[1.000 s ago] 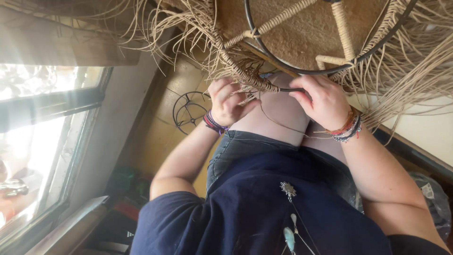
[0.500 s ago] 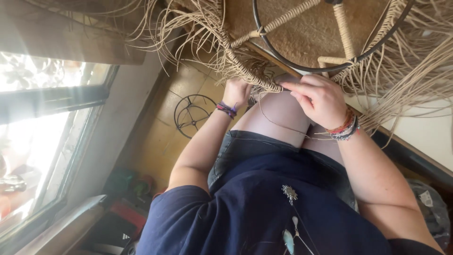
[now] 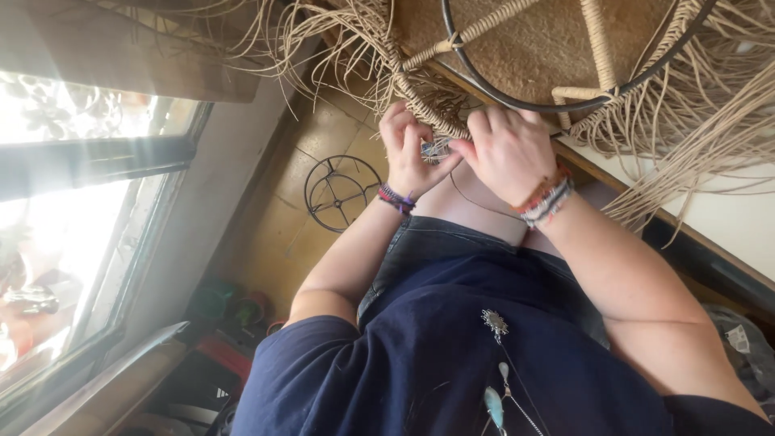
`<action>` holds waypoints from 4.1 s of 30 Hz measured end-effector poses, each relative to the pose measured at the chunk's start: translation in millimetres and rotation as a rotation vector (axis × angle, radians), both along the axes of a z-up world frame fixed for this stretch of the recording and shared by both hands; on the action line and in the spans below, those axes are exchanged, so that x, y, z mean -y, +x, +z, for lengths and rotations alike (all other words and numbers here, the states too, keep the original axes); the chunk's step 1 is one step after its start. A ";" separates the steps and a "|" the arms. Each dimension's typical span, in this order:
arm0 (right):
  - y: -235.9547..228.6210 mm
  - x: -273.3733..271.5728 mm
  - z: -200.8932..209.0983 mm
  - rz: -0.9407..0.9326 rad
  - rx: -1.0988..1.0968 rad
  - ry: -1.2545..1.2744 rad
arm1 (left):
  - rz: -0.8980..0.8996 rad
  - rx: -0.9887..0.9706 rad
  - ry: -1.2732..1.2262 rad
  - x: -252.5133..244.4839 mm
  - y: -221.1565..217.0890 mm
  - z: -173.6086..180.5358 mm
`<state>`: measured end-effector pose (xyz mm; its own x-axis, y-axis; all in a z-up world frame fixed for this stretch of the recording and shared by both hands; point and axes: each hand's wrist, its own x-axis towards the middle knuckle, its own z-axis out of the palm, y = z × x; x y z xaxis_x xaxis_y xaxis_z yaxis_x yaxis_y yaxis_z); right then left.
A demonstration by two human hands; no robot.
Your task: Weaving straw strands around a metal frame to create a lampshade
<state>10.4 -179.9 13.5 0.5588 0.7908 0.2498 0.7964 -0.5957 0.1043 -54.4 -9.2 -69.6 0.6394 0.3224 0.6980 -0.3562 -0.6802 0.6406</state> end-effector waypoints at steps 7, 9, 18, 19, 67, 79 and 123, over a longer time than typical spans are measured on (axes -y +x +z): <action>8.8 -1.5 -6.1 0.087 0.031 0.077 | -0.015 -0.066 -0.121 10.0 0.7 -32.5; 8.2 -1.8 -8.1 0.094 0.085 0.142 | 0.110 -0.096 -0.043 12.6 -3.8 -12.9; -6.6 28.8 -11.5 0.026 -0.119 0.217 | 0.134 -0.419 0.425 -48.4 -15.6 -78.6; -15.6 36.0 1.3 0.019 -0.123 0.218 | 0.127 -0.423 0.428 -59.0 -24.8 -78.0; -95.5 268.7 85.3 -0.383 -0.359 0.944 | -0.598 -0.477 -0.035 238.5 125.5 187.9; -77.2 241.5 56.4 -0.169 -0.987 1.733 | -1.062 -0.651 -1.147 244.3 65.6 173.1; -95.5 285.1 33.2 -0.298 -1.299 1.065 | -1.350 -0.906 -1.234 244.5 81.3 98.1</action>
